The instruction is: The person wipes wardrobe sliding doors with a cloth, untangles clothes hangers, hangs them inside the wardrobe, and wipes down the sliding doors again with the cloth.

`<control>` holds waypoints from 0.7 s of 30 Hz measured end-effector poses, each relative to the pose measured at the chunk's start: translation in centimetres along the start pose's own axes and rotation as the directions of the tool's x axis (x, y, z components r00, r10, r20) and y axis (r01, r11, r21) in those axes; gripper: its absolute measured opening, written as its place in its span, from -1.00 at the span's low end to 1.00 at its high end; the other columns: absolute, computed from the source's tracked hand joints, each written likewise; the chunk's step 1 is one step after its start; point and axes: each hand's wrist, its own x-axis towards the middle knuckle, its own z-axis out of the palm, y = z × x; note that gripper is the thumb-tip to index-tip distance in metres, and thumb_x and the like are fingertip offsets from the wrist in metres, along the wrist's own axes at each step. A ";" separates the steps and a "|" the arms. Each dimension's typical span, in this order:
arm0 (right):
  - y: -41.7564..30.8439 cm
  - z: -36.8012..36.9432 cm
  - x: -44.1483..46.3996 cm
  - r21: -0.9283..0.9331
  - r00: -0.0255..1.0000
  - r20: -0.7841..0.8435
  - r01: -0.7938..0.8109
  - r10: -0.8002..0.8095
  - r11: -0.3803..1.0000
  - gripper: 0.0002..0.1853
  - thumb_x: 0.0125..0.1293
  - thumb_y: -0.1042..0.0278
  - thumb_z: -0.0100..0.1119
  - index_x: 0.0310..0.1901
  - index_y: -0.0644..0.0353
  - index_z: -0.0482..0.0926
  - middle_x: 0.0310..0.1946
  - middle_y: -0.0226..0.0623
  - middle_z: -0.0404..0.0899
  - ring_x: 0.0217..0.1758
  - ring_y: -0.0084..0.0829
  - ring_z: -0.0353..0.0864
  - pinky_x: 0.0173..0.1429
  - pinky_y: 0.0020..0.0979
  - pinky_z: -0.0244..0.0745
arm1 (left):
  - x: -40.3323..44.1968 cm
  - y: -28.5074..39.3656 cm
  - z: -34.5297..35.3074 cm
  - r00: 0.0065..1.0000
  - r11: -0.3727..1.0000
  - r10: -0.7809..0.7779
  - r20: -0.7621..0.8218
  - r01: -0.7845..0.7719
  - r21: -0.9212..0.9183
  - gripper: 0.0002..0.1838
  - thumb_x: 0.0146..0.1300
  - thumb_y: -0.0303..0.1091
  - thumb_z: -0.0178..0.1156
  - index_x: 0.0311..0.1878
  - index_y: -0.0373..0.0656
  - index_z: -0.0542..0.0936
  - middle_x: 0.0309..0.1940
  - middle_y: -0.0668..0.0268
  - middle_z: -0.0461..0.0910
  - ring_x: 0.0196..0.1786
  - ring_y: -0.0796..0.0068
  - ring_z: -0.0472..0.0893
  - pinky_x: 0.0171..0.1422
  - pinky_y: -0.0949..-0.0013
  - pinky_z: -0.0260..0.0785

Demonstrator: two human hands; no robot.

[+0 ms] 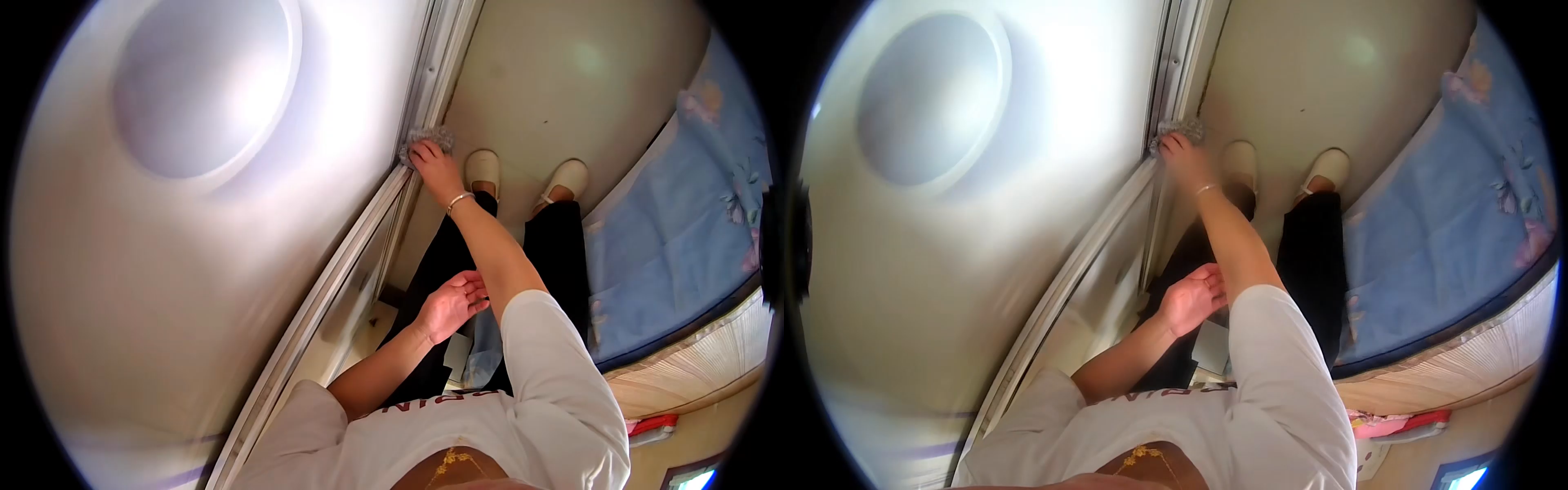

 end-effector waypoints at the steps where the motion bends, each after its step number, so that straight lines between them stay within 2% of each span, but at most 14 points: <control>1: -0.7 0.8 -0.8 0.155 0.984 -0.054 -0.162 0.172 0.975 -0.64 0.18 0.57 -0.03 0.04 0.19 0.50 0.25 -0.25 0.35 0.31 -0.20 0.32 0.05 -0.21 0.50 | 0.0 -0.1 -0.6 1.000 1.000 -0.021 0.007 0.021 -0.008 -0.65 0.27 -0.27 0.04 0.11 -0.09 0.43 0.11 0.29 0.49 0.19 0.38 0.43 0.30 0.26 0.21; 3: -1.9 1.9 -2.1 0.455 0.856 -0.078 -0.425 0.511 0.783 -0.65 0.17 0.57 -0.04 0.03 0.23 0.50 0.19 -0.12 0.39 0.24 -0.11 0.38 0.11 -0.16 0.45 | -0.3 -0.6 -2.0 0.997 0.998 -0.046 -0.059 0.048 0.042 -0.70 0.25 -0.32 0.07 0.05 -0.08 0.46 0.04 0.31 0.52 0.11 0.40 0.47 0.23 0.28 0.26; 5: -0.4 4.7 -3.2 0.351 0.877 0.235 -0.480 0.420 0.804 -0.62 0.18 0.55 -0.05 0.07 0.27 0.48 0.18 -0.04 0.41 0.23 -0.07 0.40 0.19 -0.18 0.39 | -0.3 -0.7 -4.1 0.981 0.983 -0.024 -0.195 0.058 0.172 -0.75 0.22 -0.36 0.10 -0.02 -0.08 0.48 -0.03 0.34 0.54 0.02 0.43 0.50 0.16 0.31 0.32; 6: 0.2 5.5 -3.7 0.294 0.843 0.390 -0.496 0.371 0.817 -0.60 0.19 0.54 -0.05 0.09 0.28 0.47 0.17 0.01 0.42 0.22 -0.05 0.41 0.23 -0.19 0.36 | -0.4 -0.3 -4.1 0.975 0.993 0.069 -0.211 -0.046 0.112 -0.76 0.22 -0.37 0.09 -0.03 -0.07 0.48 -0.06 0.35 0.54 -0.01 0.45 0.50 0.11 0.33 0.34; 8: 1.3 3.9 -2.2 0.643 0.785 0.229 -0.566 0.576 0.516 -0.56 0.23 0.52 -0.06 0.18 0.29 0.42 0.19 -0.02 0.43 0.25 -0.11 0.42 0.26 -0.24 0.34 | -0.2 1.6 -3.1 0.944 0.984 0.180 -0.277 -0.178 0.033 -0.73 0.22 -0.37 0.09 0.00 -0.09 0.48 -0.08 0.34 0.54 -0.03 0.45 0.50 0.09 0.34 0.34; 9: 2.1 2.4 -1.7 0.788 0.708 0.175 -0.517 0.684 0.334 -0.54 0.25 0.50 -0.06 0.22 0.30 0.39 0.20 -0.03 0.44 0.26 -0.13 0.42 0.28 -0.27 0.33 | 0.2 2.4 -2.2 0.932 0.974 0.222 -0.286 -0.198 0.112 -0.68 0.22 -0.37 0.09 0.07 -0.10 0.47 -0.06 0.31 0.54 -0.01 0.43 0.50 0.12 0.32 0.33; 11: 1.9 -7.0 2.8 0.872 0.564 0.173 -0.469 0.807 0.142 -0.48 0.29 0.49 -0.08 0.31 0.31 0.29 0.28 -0.06 0.38 0.29 -0.20 0.39 0.31 -0.33 0.29 | 1.3 4.6 -0.2 0.909 0.925 0.350 -0.224 -0.298 0.235 -0.63 0.25 -0.33 0.09 0.13 -0.12 0.44 -0.01 0.26 0.54 0.04 0.40 0.49 0.15 0.32 0.32; 13: 5.6 -10.3 7.1 0.906 0.606 0.001 -0.337 0.795 0.257 -0.46 0.31 0.44 -0.07 0.33 0.34 0.24 0.31 -0.06 0.34 0.32 -0.20 0.35 0.34 -0.33 0.25 | 2.0 6.1 2.5 0.924 0.904 0.364 -0.118 -0.319 0.286 -0.66 0.29 -0.33 0.06 0.13 -0.10 0.44 0.00 0.30 0.54 0.07 0.46 0.49 0.16 0.35 0.31; 15: 8.1 -13.3 11.3 0.891 0.742 -0.214 -0.118 0.635 0.438 -0.48 0.29 0.44 -0.09 0.31 0.35 0.26 0.25 0.04 0.37 0.33 -0.11 0.34 0.39 -0.31 0.21 | 3.9 7.7 3.2 0.896 0.861 0.436 -0.078 -0.391 0.324 -0.67 0.32 -0.33 0.05 0.15 -0.09 0.45 0.03 0.30 0.53 0.12 0.48 0.48 0.18 0.37 0.29; 16: 8.1 -12.8 12.2 0.812 0.753 -0.262 -0.166 0.603 0.560 -0.48 0.28 0.45 -0.06 0.29 0.35 0.27 0.23 0.05 0.38 0.30 -0.10 0.36 0.37 -0.29 0.23 | 6.3 9.3 3.3 0.861 0.827 0.502 -0.081 -0.450 0.337 -0.66 0.32 -0.33 0.06 0.16 -0.10 0.46 0.07 0.28 0.53 0.15 0.47 0.47 0.20 0.37 0.28; 18: 8.1 -11.4 13.9 0.599 0.769 -0.347 -0.258 0.536 0.758 -0.49 0.25 0.46 -0.01 0.26 0.34 0.30 0.20 0.06 0.38 0.26 -0.09 0.39 0.33 -0.26 0.27 | 11.5 13.9 7.4 0.745 0.525 0.640 0.185 -0.600 0.603 -0.65 0.32 -0.39 0.04 0.16 -0.16 0.48 0.12 0.24 0.51 0.19 0.44 0.45 0.22 0.38 0.28; 19: 9.5 -8.5 13.6 0.939 0.715 0.035 -0.262 0.698 0.222 -0.49 0.22 0.49 0.03 0.23 0.34 0.31 0.19 0.09 0.38 0.23 -0.07 0.40 0.31 -0.23 0.29 | 14.0 16.0 9.2 0.725 0.371 0.634 0.268 -0.589 0.718 -0.66 0.32 -0.42 0.02 0.16 -0.21 0.48 0.14 0.23 0.50 0.23 0.41 0.43 0.29 0.37 0.24; 20: 9.7 -6.7 13.1 0.949 0.706 0.184 -0.309 0.683 0.063 -0.50 0.20 0.52 0.05 0.21 0.34 0.33 0.18 0.09 0.37 0.21 -0.05 0.41 0.29 -0.21 0.31 | 16.0 17.5 10.2 0.709 0.199 0.616 0.344 -0.563 0.802 -0.66 0.33 -0.46 0.01 0.16 -0.26 0.48 0.16 0.22 0.50 0.26 0.38 0.41 0.35 0.36 0.21; 21: 9.7 -5.1 12.6 0.928 0.681 0.330 -0.359 0.653 -0.094 -0.51 0.18 0.54 0.07 0.19 0.34 0.34 0.18 0.10 0.37 0.19 -0.04 0.41 0.27 -0.19 0.33 | 17.1 18.5 10.5 0.704 0.172 0.649 0.288 -0.505 0.846 -0.66 0.32 -0.48 0.01 0.15 -0.26 0.48 0.17 0.22 0.49 0.27 0.37 0.41 0.36 0.35 0.21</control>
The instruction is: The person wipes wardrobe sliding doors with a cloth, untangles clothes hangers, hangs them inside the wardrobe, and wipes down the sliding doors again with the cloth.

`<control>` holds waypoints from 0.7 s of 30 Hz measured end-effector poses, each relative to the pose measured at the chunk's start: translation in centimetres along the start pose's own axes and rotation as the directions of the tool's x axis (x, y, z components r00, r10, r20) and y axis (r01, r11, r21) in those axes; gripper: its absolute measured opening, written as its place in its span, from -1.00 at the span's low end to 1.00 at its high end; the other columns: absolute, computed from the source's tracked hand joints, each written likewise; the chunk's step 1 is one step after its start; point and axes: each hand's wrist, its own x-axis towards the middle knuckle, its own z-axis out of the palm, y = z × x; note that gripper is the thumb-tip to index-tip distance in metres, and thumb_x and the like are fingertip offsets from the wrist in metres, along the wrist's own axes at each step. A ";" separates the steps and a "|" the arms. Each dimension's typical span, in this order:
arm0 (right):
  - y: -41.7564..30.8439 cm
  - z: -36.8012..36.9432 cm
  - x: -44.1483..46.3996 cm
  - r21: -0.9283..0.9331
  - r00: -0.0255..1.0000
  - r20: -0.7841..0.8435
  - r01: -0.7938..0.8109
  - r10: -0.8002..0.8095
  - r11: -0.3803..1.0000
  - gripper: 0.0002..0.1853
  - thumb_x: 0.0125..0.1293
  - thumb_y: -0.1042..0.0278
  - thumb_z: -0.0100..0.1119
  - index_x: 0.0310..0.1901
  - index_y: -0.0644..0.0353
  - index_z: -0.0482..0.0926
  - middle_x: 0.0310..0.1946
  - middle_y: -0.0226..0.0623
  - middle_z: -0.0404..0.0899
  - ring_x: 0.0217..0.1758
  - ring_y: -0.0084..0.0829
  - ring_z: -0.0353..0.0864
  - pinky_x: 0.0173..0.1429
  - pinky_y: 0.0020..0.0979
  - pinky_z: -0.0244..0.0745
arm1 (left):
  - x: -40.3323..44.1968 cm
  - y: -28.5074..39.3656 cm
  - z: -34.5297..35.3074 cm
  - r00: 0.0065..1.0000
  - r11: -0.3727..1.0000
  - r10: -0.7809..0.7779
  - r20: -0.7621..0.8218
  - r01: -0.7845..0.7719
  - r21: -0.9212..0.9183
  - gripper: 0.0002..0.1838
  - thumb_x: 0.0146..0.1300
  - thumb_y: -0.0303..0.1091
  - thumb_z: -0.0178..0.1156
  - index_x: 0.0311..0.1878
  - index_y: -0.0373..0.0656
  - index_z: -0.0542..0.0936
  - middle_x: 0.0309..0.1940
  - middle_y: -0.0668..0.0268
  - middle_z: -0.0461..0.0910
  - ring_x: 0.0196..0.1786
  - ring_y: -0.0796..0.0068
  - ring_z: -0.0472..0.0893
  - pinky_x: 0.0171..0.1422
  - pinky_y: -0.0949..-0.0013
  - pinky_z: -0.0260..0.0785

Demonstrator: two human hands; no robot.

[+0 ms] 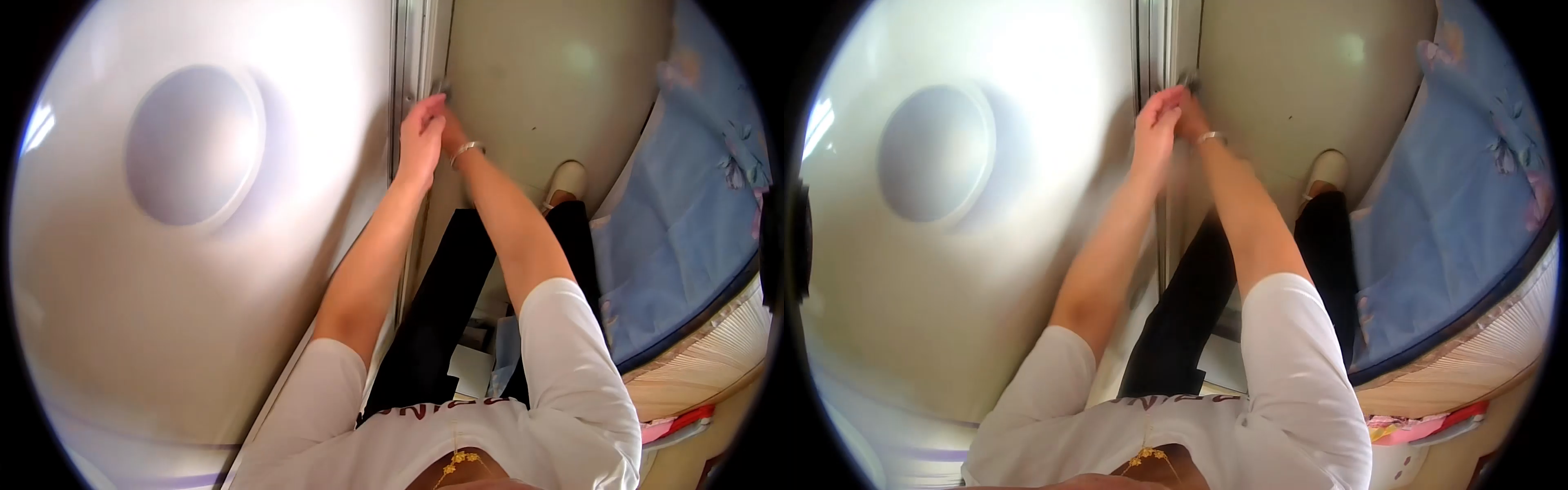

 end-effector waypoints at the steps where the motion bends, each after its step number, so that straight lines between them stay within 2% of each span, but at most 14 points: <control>1: 1.5 0.4 -2.4 -0.331 0.992 -0.035 0.100 -0.118 0.938 -0.53 0.17 0.55 0.09 0.17 0.33 0.36 0.17 0.10 0.36 0.18 -0.04 0.41 0.25 -0.18 0.34 | 1.0 -0.2 0.0 0.998 0.997 -0.040 -0.055 0.043 0.067 -0.66 0.32 -0.50 0.00 0.14 -0.26 0.49 0.18 0.21 0.48 0.28 0.37 0.40 0.36 0.34 0.21; 2: 2.6 0.9 -4.8 -0.623 0.971 -0.029 0.168 -0.237 0.764 -0.54 0.16 0.57 0.10 0.14 0.32 0.39 0.17 0.10 0.36 0.17 -0.04 0.40 0.24 -0.17 0.36 | 1.4 -0.1 -0.1 0.991 0.987 -0.076 -0.111 0.090 0.135 -0.67 0.31 -0.52 0.00 0.13 -0.26 0.50 0.19 0.20 0.48 0.29 0.36 0.39 0.36 0.33 0.20; 3: 2.1 1.8 -6.5 -0.555 0.907 -0.029 0.336 -0.421 0.761 -0.55 0.16 0.57 0.10 0.14 0.31 0.40 0.18 0.09 0.35 0.20 -0.04 0.39 0.26 -0.19 0.34 | 0.7 2.1 0.1 0.984 0.972 -0.125 -0.124 0.146 0.185 -0.66 0.29 -0.55 0.01 0.12 -0.22 0.52 0.22 0.18 0.44 0.27 0.33 0.40 0.34 0.34 0.22; 5: -2.3 3.8 -10.5 -0.416 0.677 -0.094 0.640 -0.730 0.647 -0.55 0.16 0.58 0.11 0.14 0.29 0.42 0.20 0.08 0.34 0.25 -0.05 0.35 0.30 -0.22 0.32 | -0.4 2.8 -0.7 0.984 0.941 0.117 -0.136 -0.067 0.331 -0.65 0.28 -0.54 -0.02 0.13 -0.24 0.50 0.22 0.12 0.41 0.26 0.29 0.40 0.32 0.31 0.23; 6: -4.8 5.2 -12.1 -0.251 0.648 -0.075 0.723 -0.758 0.644 -0.52 0.12 0.55 0.15 0.15 0.26 0.44 0.24 0.02 0.31 0.34 -0.06 0.26 0.36 -0.22 0.25 | -1.0 3.3 -1.0 0.963 0.902 0.240 -0.125 -0.174 0.394 -0.65 0.28 -0.54 -0.03 0.13 -0.24 0.48 0.21 0.09 0.40 0.25 0.27 0.40 0.31 0.29 0.23; 8: -8.6 7.4 -13.4 0.226 0.819 0.109 0.531 -0.563 0.817 -0.47 0.08 0.54 0.20 0.17 0.27 0.43 0.32 -0.04 0.26 0.40 -0.09 0.19 0.41 -0.21 0.20 | -1.9 3.7 -1.5 0.900 0.794 0.404 -0.161 -0.258 0.551 -0.65 0.36 -0.47 -0.03 0.19 -0.22 0.46 0.36 0.16 0.25 0.32 0.36 0.32 0.39 0.32 0.17; 9: -7.6 8.1 -11.8 -0.334 0.592 0.174 0.787 -0.787 0.519 -0.58 0.32 0.46 -0.05 0.21 0.34 0.35 0.35 0.00 0.21 0.43 -0.08 0.14 0.46 -0.27 0.12 | -1.8 3.0 -2.1 0.920 0.880 0.335 -0.202 -0.229 0.416 -0.62 0.37 -0.46 -0.04 0.24 -0.24 0.40 0.36 0.15 0.24 0.33 0.35 0.30 0.40 0.31 0.16; 10: -7.8 8.1 -11.4 -0.439 0.651 0.160 0.720 -0.742 0.538 -0.57 0.30 0.46 -0.04 0.21 0.34 0.35 0.35 0.00 0.22 0.42 -0.06 0.14 0.45 -0.26 0.13 | -1.6 3.2 -2.2 0.937 0.943 0.259 -0.235 -0.192 0.273 -0.58 0.39 -0.44 -0.06 0.29 -0.25 0.35 0.36 0.13 0.23 0.34 0.33 0.29 0.41 0.31 0.15; 12: -8.2 7.8 -10.5 -0.630 0.753 0.119 0.561 -0.647 0.537 -0.56 0.27 0.46 -0.03 0.20 0.34 0.35 0.34 0.00 0.23 0.41 -0.03 0.14 0.44 -0.23 0.16 | -0.9 3.4 -2.3 0.943 0.966 0.192 -0.272 -0.132 0.225 -0.56 0.39 -0.43 -0.06 0.32 -0.25 0.32 0.35 0.12 0.24 0.35 0.32 0.29 0.42 0.30 0.14; 13: -7.8 7.9 -10.4 -0.665 0.738 0.121 0.557 -0.663 0.499 -0.47 0.24 0.43 0.00 0.28 0.26 0.28 0.36 -0.13 0.22 0.37 -0.10 0.21 0.36 -0.21 0.28 | -1.0 3.6 -2.0 0.946 0.976 0.146 -0.290 -0.090 0.197 -0.55 0.39 -0.43 -0.06 0.33 -0.26 0.30 0.35 0.11 0.24 0.35 0.32 0.29 0.42 0.30 0.14; 16: -7.5 8.9 -10.8 -0.580 0.733 0.066 0.580 -0.677 0.572 -0.48 0.17 0.44 0.10 0.22 0.21 0.35 0.32 -0.14 0.26 0.31 -0.04 0.25 0.31 -0.19 0.33 | -0.9 4.2 -0.9 0.945 0.994 0.020 -0.327 0.015 0.104 -0.52 0.39 -0.42 -0.07 0.36 -0.26 0.26 0.34 0.08 0.25 0.35 0.30 0.28 0.43 0.30 0.12; 17: -7.4 9.5 -11.5 -0.530 0.608 0.042 0.686 -0.793 0.498 -0.55 0.15 0.44 0.12 0.13 0.19 0.42 0.25 -0.13 0.30 0.23 0.02 0.31 0.25 -0.16 0.36 | -0.8 4.5 -1.0 0.945 0.991 0.043 -0.325 0.001 0.134 -0.52 0.39 -0.42 -0.06 0.36 -0.27 0.27 0.34 0.08 0.26 0.36 0.30 0.28 0.44 0.29 0.10; 20: -7.7 7.2 -12.2 -0.583 0.853 0.109 0.470 -0.510 0.662 -0.65 0.22 0.39 0.03 0.06 0.22 0.43 0.16 -0.04 0.35 0.17 0.06 0.34 0.20 -0.14 0.37 | -1.4 4.8 -1.3 0.953 0.965 0.095 -0.287 -0.018 0.260 -0.52 0.37 -0.44 -0.05 0.35 -0.27 0.27 0.33 0.09 0.26 0.37 0.29 0.27 0.46 0.29 0.06; 21: -6.5 6.3 -11.8 -0.744 0.842 0.157 0.444 -0.516 0.499 -0.68 0.22 0.37 0.04 0.03 0.20 0.45 0.09 -0.03 0.40 0.13 0.02 0.40 0.16 -0.15 0.39 | -1.7 4.7 -1.2 0.962 0.946 0.105 -0.253 -0.018 0.325 -0.51 0.37 -0.46 -0.05 0.36 -0.28 0.26 0.34 0.11 0.25 0.37 0.28 0.26 0.46 0.29 0.08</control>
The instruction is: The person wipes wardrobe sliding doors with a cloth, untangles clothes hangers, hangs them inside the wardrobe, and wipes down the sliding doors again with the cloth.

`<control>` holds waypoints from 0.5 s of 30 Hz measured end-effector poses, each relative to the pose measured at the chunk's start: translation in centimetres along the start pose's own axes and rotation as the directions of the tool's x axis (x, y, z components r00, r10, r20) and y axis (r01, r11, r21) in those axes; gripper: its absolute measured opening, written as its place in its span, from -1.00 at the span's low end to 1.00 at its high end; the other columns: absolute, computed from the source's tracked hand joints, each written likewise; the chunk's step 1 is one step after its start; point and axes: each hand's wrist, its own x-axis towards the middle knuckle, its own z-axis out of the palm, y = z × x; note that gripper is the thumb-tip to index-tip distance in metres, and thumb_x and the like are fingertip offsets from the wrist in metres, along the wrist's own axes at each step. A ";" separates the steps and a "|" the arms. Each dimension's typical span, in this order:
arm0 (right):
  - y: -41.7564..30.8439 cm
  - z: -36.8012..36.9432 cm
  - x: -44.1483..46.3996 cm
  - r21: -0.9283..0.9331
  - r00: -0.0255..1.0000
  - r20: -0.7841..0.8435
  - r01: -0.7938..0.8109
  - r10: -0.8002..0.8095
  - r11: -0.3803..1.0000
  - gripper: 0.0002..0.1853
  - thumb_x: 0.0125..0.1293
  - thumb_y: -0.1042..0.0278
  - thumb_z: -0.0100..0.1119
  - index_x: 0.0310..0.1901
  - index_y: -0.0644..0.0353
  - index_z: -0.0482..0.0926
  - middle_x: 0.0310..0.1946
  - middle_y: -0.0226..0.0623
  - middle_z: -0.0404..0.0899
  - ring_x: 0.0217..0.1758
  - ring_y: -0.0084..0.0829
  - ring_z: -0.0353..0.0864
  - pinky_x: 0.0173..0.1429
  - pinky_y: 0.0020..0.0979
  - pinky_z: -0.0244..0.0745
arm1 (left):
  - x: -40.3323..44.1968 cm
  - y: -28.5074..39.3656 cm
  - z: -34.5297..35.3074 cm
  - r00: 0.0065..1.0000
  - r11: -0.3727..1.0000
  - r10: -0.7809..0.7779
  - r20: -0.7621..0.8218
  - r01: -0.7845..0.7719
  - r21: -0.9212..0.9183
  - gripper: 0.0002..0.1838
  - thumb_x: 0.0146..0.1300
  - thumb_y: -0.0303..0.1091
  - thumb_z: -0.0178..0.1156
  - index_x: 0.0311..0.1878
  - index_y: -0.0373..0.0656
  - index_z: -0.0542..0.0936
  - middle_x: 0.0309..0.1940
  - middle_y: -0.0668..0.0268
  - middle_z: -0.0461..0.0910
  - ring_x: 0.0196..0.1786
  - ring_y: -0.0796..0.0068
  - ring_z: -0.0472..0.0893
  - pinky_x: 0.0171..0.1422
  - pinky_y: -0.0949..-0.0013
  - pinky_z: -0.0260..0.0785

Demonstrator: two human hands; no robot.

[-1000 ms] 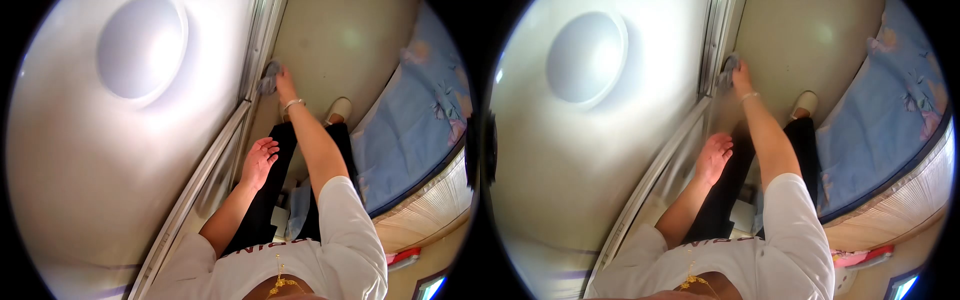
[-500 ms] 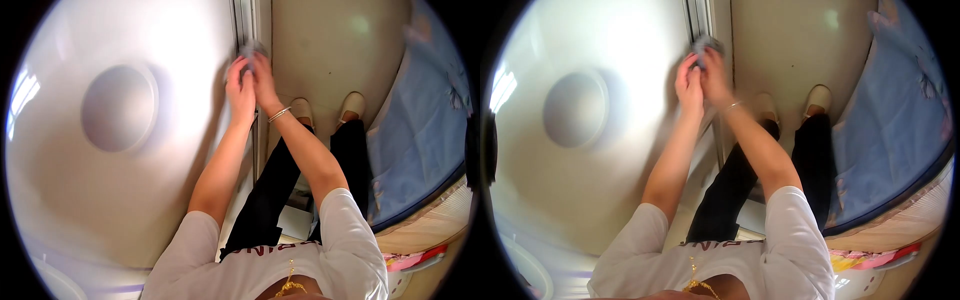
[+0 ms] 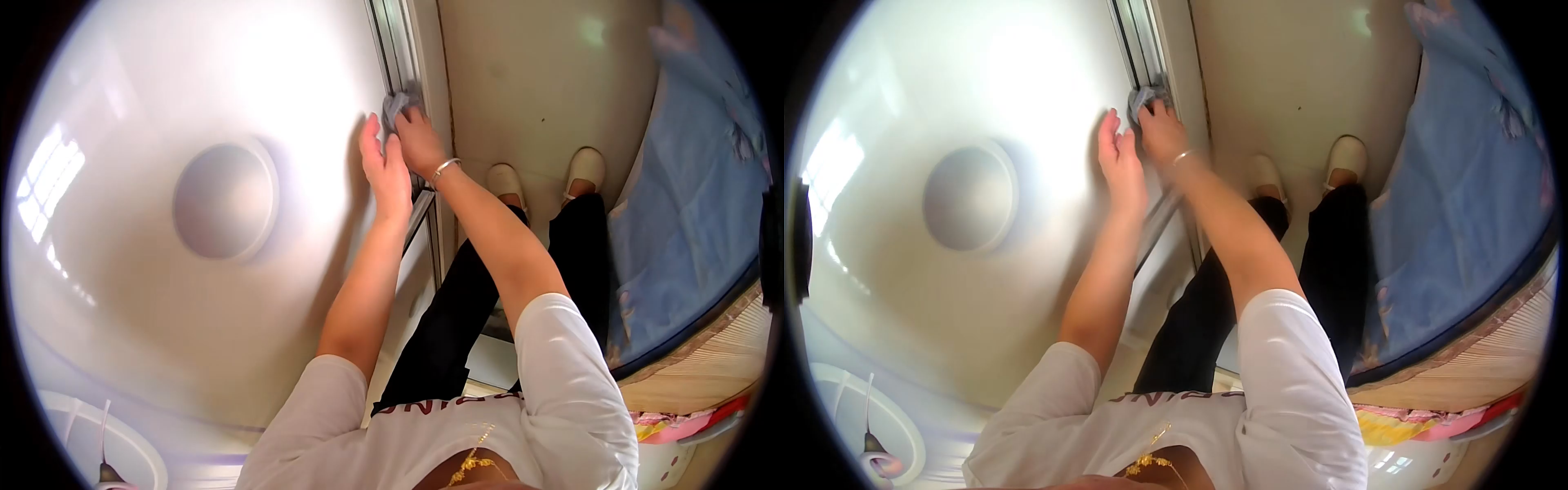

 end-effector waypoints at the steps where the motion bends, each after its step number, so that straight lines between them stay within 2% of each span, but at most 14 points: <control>1: 0.3 -0.5 -0.3 0.032 1.000 0.028 -0.001 0.000 0.999 -0.68 0.22 0.37 0.04 0.02 0.20 0.45 0.06 -0.02 0.41 0.12 0.02 0.41 0.15 -0.16 0.40 | -0.2 -0.2 0.0 0.999 0.998 0.016 0.029 -0.018 0.065 -0.51 0.36 -0.47 -0.05 0.36 -0.28 0.25 0.34 0.13 0.24 0.38 0.28 0.26 0.45 0.30 0.09; 2: 0.4 -0.8 -0.9 0.062 0.998 0.061 -0.005 0.001 0.998 -0.68 0.22 0.36 0.04 0.02 0.20 0.45 0.03 0.00 0.43 0.11 0.02 0.42 0.15 -0.16 0.40 | -0.3 -0.5 -0.1 0.991 0.982 0.102 0.082 -0.113 0.152 -0.51 0.34 -0.49 -0.04 0.34 -0.27 0.28 0.37 0.14 0.21 0.42 0.27 0.21 0.46 0.29 0.07; 3: 0.6 -0.9 -1.7 0.092 0.995 0.099 -0.014 0.005 0.996 -0.68 0.21 0.36 0.05 0.01 0.21 0.45 0.00 0.01 0.44 0.09 0.02 0.43 0.14 -0.16 0.40 | -0.5 -0.9 0.0 0.996 0.991 0.041 0.078 -0.050 0.126 -0.51 0.35 -0.47 -0.03 0.35 -0.27 0.27 0.38 0.15 0.19 0.43 0.27 0.19 0.46 0.29 0.06; 4: 0.8 -0.8 -1.7 0.163 0.979 0.112 -0.186 0.169 0.969 -0.66 0.29 0.32 0.02 0.08 0.21 0.43 0.03 -0.07 0.48 0.11 -0.09 0.47 0.16 -0.22 0.40 | -0.7 -0.4 0.3 0.997 0.995 -0.018 0.077 0.010 0.101 -0.51 0.36 -0.45 -0.03 0.36 -0.26 0.26 0.40 0.15 0.17 0.45 0.27 0.17 0.47 0.29 0.06; 5: 1.0 -1.0 -2.3 0.441 0.967 0.138 -0.252 0.212 0.862 -0.64 0.33 0.29 0.00 0.12 0.20 0.42 0.05 -0.11 0.48 0.13 -0.16 0.46 0.18 -0.25 0.39 | -0.6 0.3 0.8 0.995 0.995 -0.067 0.079 0.061 0.074 -0.51 0.37 -0.44 -0.03 0.36 -0.26 0.26 0.41 0.15 0.15 0.46 0.27 0.14 0.47 0.28 0.05; 6: 1.0 -1.3 -2.8 0.680 0.957 0.166 -0.285 0.237 0.675 -0.63 0.37 0.26 -0.01 0.16 0.19 0.40 0.08 -0.15 0.49 0.15 -0.23 0.46 0.20 -0.28 0.37 | -0.6 1.1 1.6 0.951 0.935 -0.284 0.123 0.303 -0.185 -0.50 0.41 -0.31 0.01 0.40 -0.07 0.28 0.43 0.20 0.15 0.40 0.35 0.24 0.47 0.31 0.04; 7: 0.6 -2.2 -3.0 0.857 0.949 0.201 -0.291 0.244 0.424 -0.61 0.40 0.23 -0.03 0.19 0.18 0.39 0.11 -0.19 0.49 0.18 -0.30 0.45 0.21 -0.31 0.36 | 0.4 -0.2 1.5 0.924 0.909 -0.341 0.175 0.371 -0.188 -0.51 0.43 -0.26 0.00 0.40 -0.03 0.28 0.45 0.20 0.12 0.40 0.35 0.22 0.44 0.31 0.09; 9: 0.3 -3.1 -3.3 0.977 0.975 0.085 -0.122 0.203 0.177 -0.58 0.39 0.19 -0.03 0.16 0.31 0.42 0.09 -0.14 0.49 0.15 -0.26 0.46 0.22 -0.34 0.36 | 1.9 0.1 2.2 0.973 0.994 -0.113 0.201 0.109 0.028 -0.58 0.39 -0.36 -0.01 0.31 -0.15 0.38 0.36 0.16 0.26 0.38 0.27 0.28 0.42 0.30 0.13; 10: -2.5 -8.0 -3.7 0.978 0.929 0.200 -0.171 0.310 -0.120 -0.57 0.41 0.17 -0.05 0.15 0.32 0.42 0.08 -0.18 0.49 0.15 -0.30 0.45 0.22 -0.36 0.35 | 2.7 0.4 2.5 0.973 0.993 -0.008 0.229 -0.019 0.117 -0.60 0.38 -0.39 -0.01 0.26 -0.19 0.43 0.30 0.15 0.34 0.35 0.26 0.32 0.40 0.31 0.16; 11: -4.3 -11.2 -4.0 0.894 0.868 0.340 -0.179 0.361 -0.412 -0.57 0.44 0.16 -0.07 0.15 0.33 0.42 0.08 -0.21 0.49 0.16 -0.35 0.44 0.23 -0.38 0.33 | 4.0 0.6 2.7 0.961 0.977 0.067 0.269 -0.118 0.176 -0.63 0.37 -0.39 -0.01 0.21 -0.19 0.48 0.22 0.16 0.44 0.28 0.30 0.39 0.37 0.32 0.19; 12: -4.7 -12.1 -3.9 0.944 0.902 0.218 -0.097 0.373 -0.316 -0.56 0.46 0.16 -0.08 0.17 0.36 0.41 0.11 -0.28 0.48 0.19 -0.41 0.42 0.28 -0.43 0.29 | 5.3 1.3 3.1 0.941 0.949 0.138 0.309 -0.215 0.230 -0.65 0.36 -0.40 -0.01 0.16 -0.19 0.53 0.14 0.18 0.54 0.22 0.35 0.46 0.34 0.34 0.23; 13: -5.3 -12.5 -3.9 0.982 0.911 0.097 -0.021 0.401 -0.190 -0.57 0.46 0.19 -0.08 0.17 0.35 0.41 0.12 -0.27 0.48 0.20 -0.43 0.42 0.29 -0.42 0.27 | 7.1 2.9 3.9 0.905 0.889 0.294 0.309 -0.378 0.261 -0.68 0.29 -0.46 0.02 0.09 -0.22 0.56 0.05 0.13 0.57 0.12 0.32 0.52 0.24 0.32 0.31; 14: -5.7 -12.7 -4.2 0.997 0.907 -0.028 0.057 0.420 -0.057 -0.58 0.45 0.21 -0.08 0.18 0.35 0.40 0.12 -0.27 0.48 0.21 -0.44 0.41 0.31 -0.42 0.26 | 9.2 5.3 4.9 0.842 0.802 0.438 0.316 -0.524 0.285 -0.70 0.23 -0.52 0.04 0.01 -0.25 0.60 -0.03 0.08 0.61 0.03 0.28 0.58 0.14 0.31 0.39; 15: -5.8 -12.9 -4.7 0.988 0.890 -0.153 0.131 0.429 0.080 -0.59 0.45 0.23 -0.08 0.19 0.34 0.40 0.12 -0.27 0.48 0.21 -0.46 0.40 0.32 -0.42 0.24 | 11.3 9.2 5.8 0.795 0.740 0.505 0.337 -0.599 0.305 -0.72 0.23 -0.50 0.06 -0.01 -0.22 0.61 -0.12 0.11 0.63 -0.12 0.36 0.59 0.00 0.35 0.41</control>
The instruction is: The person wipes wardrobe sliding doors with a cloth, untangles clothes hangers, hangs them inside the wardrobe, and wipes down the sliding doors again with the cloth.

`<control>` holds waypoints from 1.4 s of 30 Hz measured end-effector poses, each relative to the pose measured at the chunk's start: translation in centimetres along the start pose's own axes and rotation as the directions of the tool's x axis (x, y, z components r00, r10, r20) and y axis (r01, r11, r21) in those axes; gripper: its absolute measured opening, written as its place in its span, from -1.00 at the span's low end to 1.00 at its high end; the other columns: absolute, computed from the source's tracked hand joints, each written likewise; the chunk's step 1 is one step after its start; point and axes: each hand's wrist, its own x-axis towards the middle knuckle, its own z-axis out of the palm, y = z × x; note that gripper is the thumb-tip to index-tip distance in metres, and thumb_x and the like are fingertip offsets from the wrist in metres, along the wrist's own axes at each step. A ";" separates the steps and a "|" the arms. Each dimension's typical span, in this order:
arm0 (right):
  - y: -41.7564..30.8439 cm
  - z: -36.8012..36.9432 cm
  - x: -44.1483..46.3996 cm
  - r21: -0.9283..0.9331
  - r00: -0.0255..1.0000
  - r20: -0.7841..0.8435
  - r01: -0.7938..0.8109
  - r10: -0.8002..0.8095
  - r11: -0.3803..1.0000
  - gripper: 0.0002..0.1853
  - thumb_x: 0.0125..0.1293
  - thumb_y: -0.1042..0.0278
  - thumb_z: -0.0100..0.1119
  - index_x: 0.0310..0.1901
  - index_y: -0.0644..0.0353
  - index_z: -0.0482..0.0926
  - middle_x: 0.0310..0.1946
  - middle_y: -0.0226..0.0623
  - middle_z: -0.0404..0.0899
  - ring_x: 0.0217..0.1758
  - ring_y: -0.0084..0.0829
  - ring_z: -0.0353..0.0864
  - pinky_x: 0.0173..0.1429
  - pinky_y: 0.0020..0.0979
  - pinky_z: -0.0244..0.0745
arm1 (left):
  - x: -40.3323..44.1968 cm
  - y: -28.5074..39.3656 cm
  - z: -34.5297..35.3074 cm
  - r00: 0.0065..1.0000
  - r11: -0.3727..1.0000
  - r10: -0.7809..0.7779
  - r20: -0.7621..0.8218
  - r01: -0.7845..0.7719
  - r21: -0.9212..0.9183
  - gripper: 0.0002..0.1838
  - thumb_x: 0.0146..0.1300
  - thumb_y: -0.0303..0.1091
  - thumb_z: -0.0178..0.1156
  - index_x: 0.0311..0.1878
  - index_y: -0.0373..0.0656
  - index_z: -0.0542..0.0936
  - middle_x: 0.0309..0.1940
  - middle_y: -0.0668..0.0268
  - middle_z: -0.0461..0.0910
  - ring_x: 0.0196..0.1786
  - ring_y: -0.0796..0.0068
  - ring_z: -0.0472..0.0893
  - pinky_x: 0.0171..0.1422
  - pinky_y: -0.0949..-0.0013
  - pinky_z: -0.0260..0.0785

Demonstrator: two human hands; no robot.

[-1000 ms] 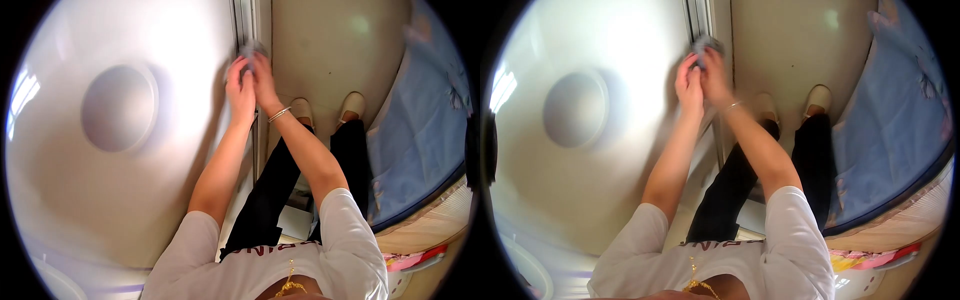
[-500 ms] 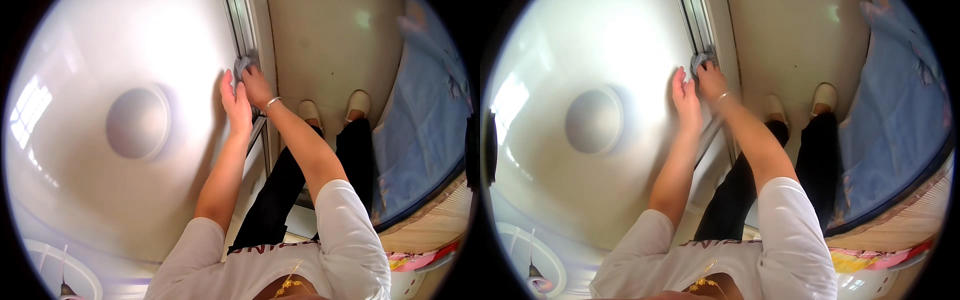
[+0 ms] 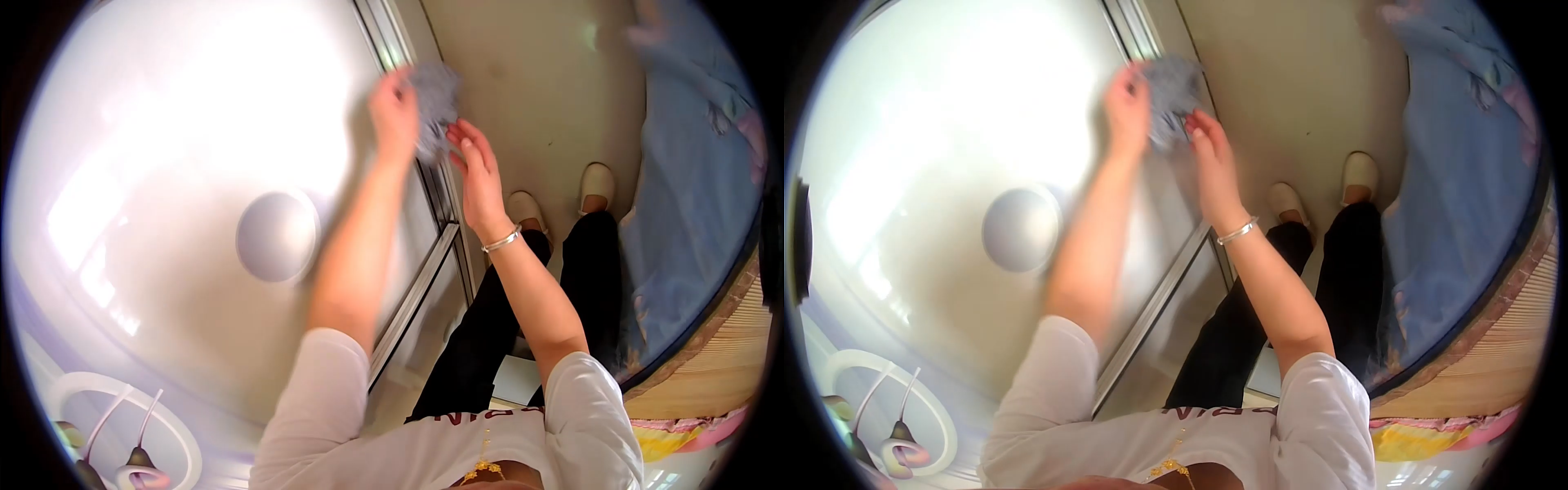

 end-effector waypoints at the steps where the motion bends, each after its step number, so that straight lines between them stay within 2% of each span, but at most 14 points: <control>1: -0.2 -0.9 -0.4 -0.100 0.997 0.075 -0.017 0.025 0.995 -0.59 0.46 0.24 -0.12 0.26 0.22 0.36 0.21 -0.31 0.42 0.29 -0.46 0.36 0.35 -0.36 0.20 | 4.3 0.5 -1.2 0.996 0.996 0.084 -0.019 -0.084 -0.014 -0.74 0.23 -0.49 0.07 -0.04 -0.19 0.62 -0.16 0.13 0.62 -0.21 0.41 0.56 -0.08 0.37 0.39; 3: 0.1 -3.0 -1.5 -0.206 0.992 0.091 -0.066 0.086 0.976 -0.61 0.46 0.26 -0.12 0.24 0.22 0.39 0.19 -0.33 0.44 0.28 -0.47 0.36 0.33 -0.37 0.22 | 12.4 2.6 -4.2 0.969 0.954 0.248 0.018 -0.248 0.169 -0.75 0.25 -0.37 0.10 -0.04 -0.14 0.63 -0.06 0.15 0.61 -0.08 0.26 0.58 0.07 0.27 0.40; 4: 0.3 -3.8 -1.8 -0.259 0.989 0.094 -0.090 0.118 0.962 -0.61 0.45 0.27 -0.13 0.23 0.22 0.40 0.17 -0.33 0.45 0.28 -0.47 0.37 0.32 -0.38 0.23 | 15.7 4.7 -5.7 0.935 0.853 0.343 0.088 -0.349 0.389 -0.72 0.32 -0.46 -0.02 0.04 -0.34 0.50 0.01 -0.08 0.51 0.13 -0.01 0.48 0.28 0.16 0.27; 5: 0.4 -4.3 -1.7 -0.277 0.983 0.046 -0.159 0.178 0.948 -0.64 0.45 0.30 -0.12 0.20 0.22 0.42 0.15 -0.35 0.46 0.26 -0.49 0.38 0.31 -0.40 0.25 | 18.5 3.3 -6.2 0.818 0.651 0.564 0.113 -0.524 0.550 -0.78 0.27 -0.54 -0.04 -0.09 -0.29 0.54 -0.15 -0.03 0.53 -0.03 0.04 0.55 0.14 0.18 0.37; 6: 0.8 -4.9 -1.5 -0.280 0.983 0.039 -0.163 0.181 0.946 -0.64 0.45 0.31 -0.12 0.20 0.22 0.42 0.14 -0.35 0.46 0.25 -0.50 0.38 0.31 -0.41 0.25 | 20.1 2.0 -7.2 0.812 0.564 0.521 0.264 -0.559 0.608 -0.76 0.27 -0.51 -0.01 -0.04 -0.28 0.53 -0.07 -0.07 0.52 0.05 0.03 0.52 0.21 0.15 0.32; 8: 1.7 -5.5 -1.3 -0.283 0.979 0.041 -0.180 0.200 0.942 -0.65 0.44 0.34 -0.11 0.19 0.22 0.43 0.12 -0.36 0.47 0.23 -0.51 0.38 0.31 -0.44 0.24 | 18.3 0.7 -7.3 0.791 -0.197 0.139 0.595 -0.567 0.800 -0.62 0.22 -0.16 0.15 0.04 -0.13 0.61 0.25 0.14 0.43 0.30 0.18 0.40 0.39 0.07 0.18; 12: 1.8 -5.2 -0.9 -0.378 0.988 0.095 -0.078 0.123 0.922 -0.67 0.44 0.39 -0.11 0.18 0.24 0.42 0.08 -0.36 0.49 0.20 -0.52 0.39 0.31 -0.48 0.23 | 11.4 -2.2 -5.1 0.689 -0.104 -0.062 0.722 -0.724 0.682 -0.47 0.08 0.05 0.20 0.00 -0.13 0.65 0.32 0.14 0.36 0.44 0.08 0.19 0.50 -0.02 -0.06; 18: -0.1 0.3 1.6 -0.384 0.978 0.178 -0.036 0.112 0.923 -0.57 0.44 0.37 -0.11 0.31 0.23 0.32 0.33 -0.21 0.30 0.43 -0.36 0.21 0.46 -0.40 0.07 | 10.5 -1.2 -8.4 0.545 0.001 -0.010 0.839 -0.839 0.545 -0.72 0.10 -0.38 0.13 -0.13 -0.21 0.66 0.19 0.21 0.49 0.34 0.25 0.33 0.39 0.21 0.18; 21: -0.5 8.2 6.1 -0.510 0.948 0.298 0.259 -0.114 0.820 -0.45 0.35 0.45 -0.15 0.38 0.23 0.19 0.42 -0.03 0.12 0.50 -0.18 0.06 0.51 -0.30 -0.01 | 16.8 3.2 -11.4 0.566 0.182 0.242 0.788 -0.824 0.536 -0.75 0.04 -0.46 0.12 -0.19 -0.21 0.66 0.06 0.26 0.57 0.11 0.21 0.52 0.16 0.22 0.41; 24: -0.6 17.2 11.7 -0.493 0.847 0.347 0.529 -0.402 0.691 -0.39 0.25 0.51 -0.16 0.39 0.32 0.13 0.40 0.10 0.09 0.48 -0.03 0.07 0.52 -0.22 0.00 | 24.0 8.7 -13.4 0.599 0.204 0.101 0.794 -0.794 0.572 -0.59 0.03 -0.42 0.20 0.01 -0.24 0.59 0.22 0.23 0.47 0.32 0.25 0.36 0.35 0.15 0.26; 29: 0.0 24.9 14.6 -0.588 0.931 0.292 0.354 -0.217 0.727 -0.38 0.20 0.52 -0.12 0.35 0.41 0.15 0.39 0.13 0.09 0.47 0.02 0.07 0.52 -0.17 -0.02 | 28.8 3.9 -13.6 0.619 -0.128 0.021 0.785 -0.777 0.616 -0.60 0.24 -0.27 0.08 0.11 -0.23 0.54 0.30 0.18 0.40 0.42 0.26 0.27 0.49 0.18 0.05; 35: 3.8 24.5 11.8 -0.562 0.966 0.071 0.246 -0.250 0.789 -0.36 0.14 0.57 -0.11 0.34 0.35 0.20 0.37 0.09 0.11 0.43 0.02 0.11 0.48 -0.08 0.03 | 24.3 2.5 -11.0 0.357 -0.012 -0.294 0.887 -0.929 0.370 -0.60 0.22 -0.32 0.03 0.12 -0.19 0.55 0.29 0.20 0.42 0.41 0.31 0.29 0.49 0.19 0.04; 40: 0.8 22.2 4.8 -0.674 0.944 0.161 0.318 -0.288 0.666 -0.46 0.11 0.49 0.03 0.20 0.29 0.40 0.25 0.04 0.26 0.29 0.01 0.25 0.37 -0.08 0.18 | 25.7 1.8 -10.6 0.426 0.072 -0.240 0.872 -0.888 0.454 -0.57 0.21 -0.34 0.03 0.15 -0.20 0.52 0.30 0.24 0.41 0.42 0.36 0.27 0.50 0.18 0.03; 42: 3.0 21.3 0.6 -0.540 0.925 0.316 0.359 -0.212 0.762 -0.43 0.21 0.41 0.03 0.31 0.24 0.32 0.39 0.00 0.14 0.45 0.00 0.10 0.48 -0.01 -0.01 | 27.0 1.6 -10.2 0.476 0.045 -0.224 0.850 -0.867 0.497 -0.56 0.21 -0.33 0.03 0.17 -0.20 0.50 0.30 0.24 0.41 0.43 0.36 0.26 0.50 0.18 0.03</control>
